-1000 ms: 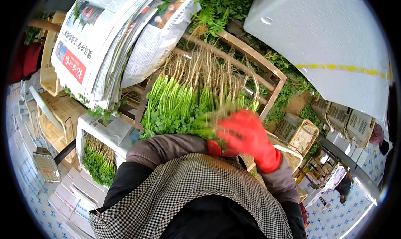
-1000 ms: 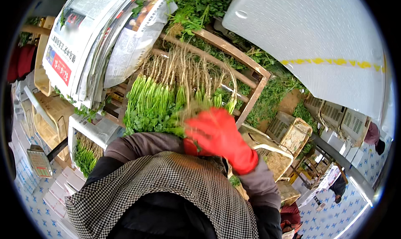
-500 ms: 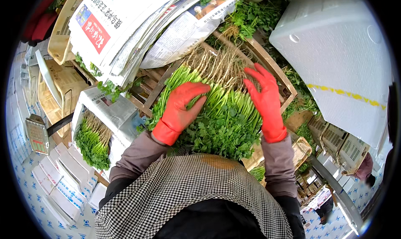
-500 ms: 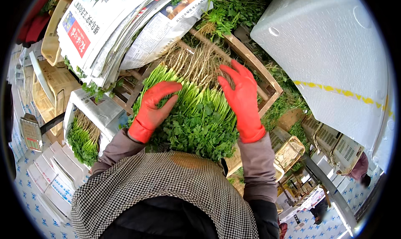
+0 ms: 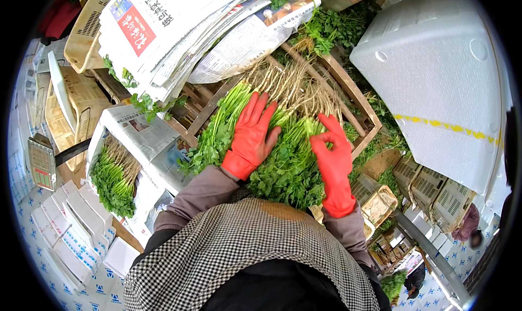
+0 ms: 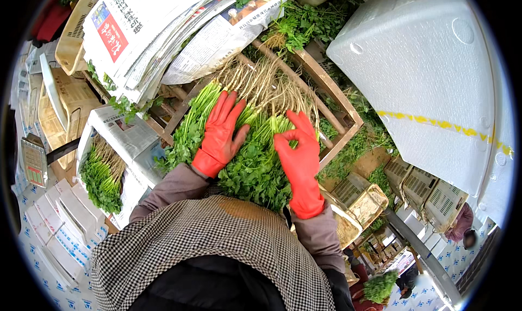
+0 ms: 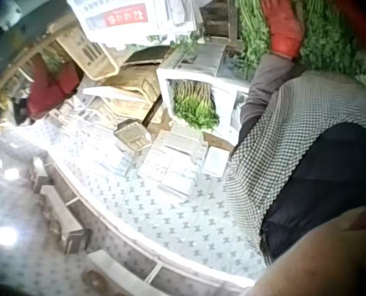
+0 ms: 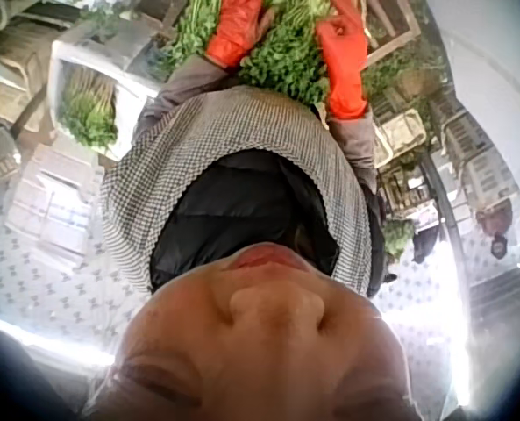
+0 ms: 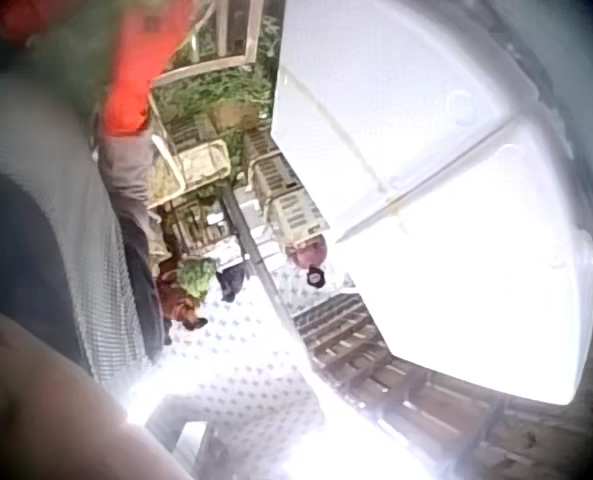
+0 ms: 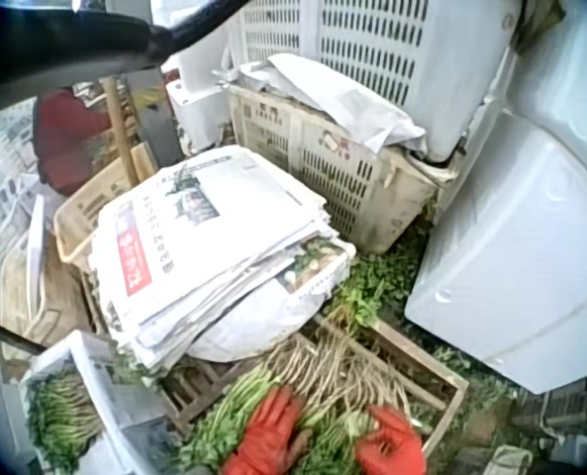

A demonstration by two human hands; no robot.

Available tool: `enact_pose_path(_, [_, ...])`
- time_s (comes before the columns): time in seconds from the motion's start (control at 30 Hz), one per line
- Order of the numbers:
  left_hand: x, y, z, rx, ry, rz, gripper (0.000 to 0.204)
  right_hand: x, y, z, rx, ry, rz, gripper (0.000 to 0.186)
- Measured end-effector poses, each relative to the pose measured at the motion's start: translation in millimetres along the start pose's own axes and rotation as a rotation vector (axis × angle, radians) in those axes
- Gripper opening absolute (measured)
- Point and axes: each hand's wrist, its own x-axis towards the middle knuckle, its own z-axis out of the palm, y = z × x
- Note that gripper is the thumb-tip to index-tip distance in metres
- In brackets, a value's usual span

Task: The person repeatedly picks up bunches of leafy green vegetables from a wooden crate, aligns them by hand, and places them into a white plastic basket. The person also moves a stack of newspapers aside to access the vegetables.

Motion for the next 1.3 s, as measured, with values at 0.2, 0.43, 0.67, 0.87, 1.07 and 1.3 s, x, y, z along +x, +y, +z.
enact_pose_path(0.2, [7.2,7.5,2.3,0.014,0.035,0.011,0.055,-8.3,-0.9,47.3,-0.248,0.236,-0.173,0.010])
enact_pose_path(0.43, [-6.7,-40.8,-91.1,-0.036,0.223,-0.179,0.051,3.1,-31.5,39.4,-0.635,0.090,-0.332,0.022])
enact_pose_path(0.67, [-40.1,-65.4,-28.9,0.303,0.168,-0.181,0.060,0.5,-22.9,76.6,-0.787,-0.289,-0.555,0.040])
enact_pose_path(0.87, [-43.8,-33.7,-26.3,-0.130,-0.035,-0.492,0.056,-18.1,20.6,4.1,-0.422,-0.223,-0.556,0.039])
enact_pose_path(1.07, [-19.8,-101.4,-35.7,-0.232,-0.379,-0.633,0.058,-59.2,72.2,-49.8,0.243,0.180,0.614,0.059])
enact_pose_path(1.3, [0.9,-164.5,-84.9,-0.391,-0.228,-0.606,0.036,-37.9,31.4,22.4,-0.199,0.204,-0.391,0.041])
